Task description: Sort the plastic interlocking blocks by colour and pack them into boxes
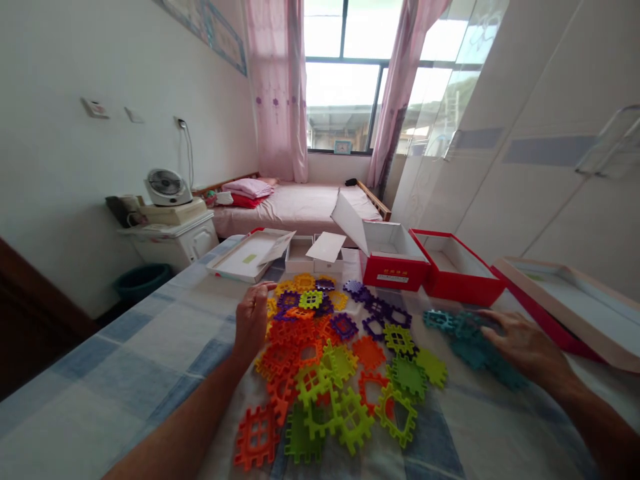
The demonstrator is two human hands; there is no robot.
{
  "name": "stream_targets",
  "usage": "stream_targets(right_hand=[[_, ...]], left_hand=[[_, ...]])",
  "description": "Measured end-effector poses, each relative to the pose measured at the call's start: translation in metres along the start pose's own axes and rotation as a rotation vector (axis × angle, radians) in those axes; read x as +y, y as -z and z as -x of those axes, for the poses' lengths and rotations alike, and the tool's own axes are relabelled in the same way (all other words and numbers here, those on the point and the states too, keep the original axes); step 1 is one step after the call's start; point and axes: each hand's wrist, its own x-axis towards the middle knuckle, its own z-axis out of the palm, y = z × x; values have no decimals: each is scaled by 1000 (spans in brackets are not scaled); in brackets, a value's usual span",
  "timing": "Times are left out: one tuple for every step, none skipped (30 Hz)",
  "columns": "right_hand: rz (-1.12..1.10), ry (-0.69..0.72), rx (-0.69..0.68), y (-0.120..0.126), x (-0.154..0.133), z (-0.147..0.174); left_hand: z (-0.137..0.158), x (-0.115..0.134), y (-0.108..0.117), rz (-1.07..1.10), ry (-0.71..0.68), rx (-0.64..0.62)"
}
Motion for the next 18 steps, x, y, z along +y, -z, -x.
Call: stream_targets(right_hand=[[20,26,33,-2,0,-1],[45,47,75,-2,-3,-2],[61,69,112,-2,-10,-3],[55,97,131,-2,-22,-4],[20,139,130,-1,-37,-5],[-35,193,116,-1,-56,-6],[-111,254,90,-1,-77,-6],[-180,311,70,-2,-100,-6],[-224,369,57,-5,-124,-6],[-263,430,31,-8,-148,-6],[-301,506,-15,-13,-171,-6],[-322,560,-41,-18,-192,-6],[-325,604,-60,-23,-212,-6],[-320,651,-88,-28,-229,-6],[-310,691,-112,-34,-243,-6],[-296,728,-141,-38,-254,-7],[-283,761,-173,-42,-262,-8],[-270,782,-200,-45,-266,-8]], left_hand=[[-1,-3,1,-17,29,26],[-2,-6,1,-35,54,44],[-3,-9,1,-53,73,52],[-3,-12,0,-71,85,46],[-3,-14,-1,-88,93,30],[-3,-16,-2,-103,96,7],[-2,-17,-4,-118,94,-24],[-1,-18,-5,-134,87,-60],[0,-18,-7,-151,76,-98],[1,-18,-8,-168,61,-136],[3,-17,-10,-184,44,-174],[4,-15,-11,-199,25,-209],[5,-14,-12,-211,7,-240],[7,-12,-13,-219,-9,-266],[8,-10,-13,-226,-24,-286],[9,-9,-13,-231,-40,-305],[10,-7,-13,-234,-58,-326],[10,-5,-13,-236,-76,-345]])
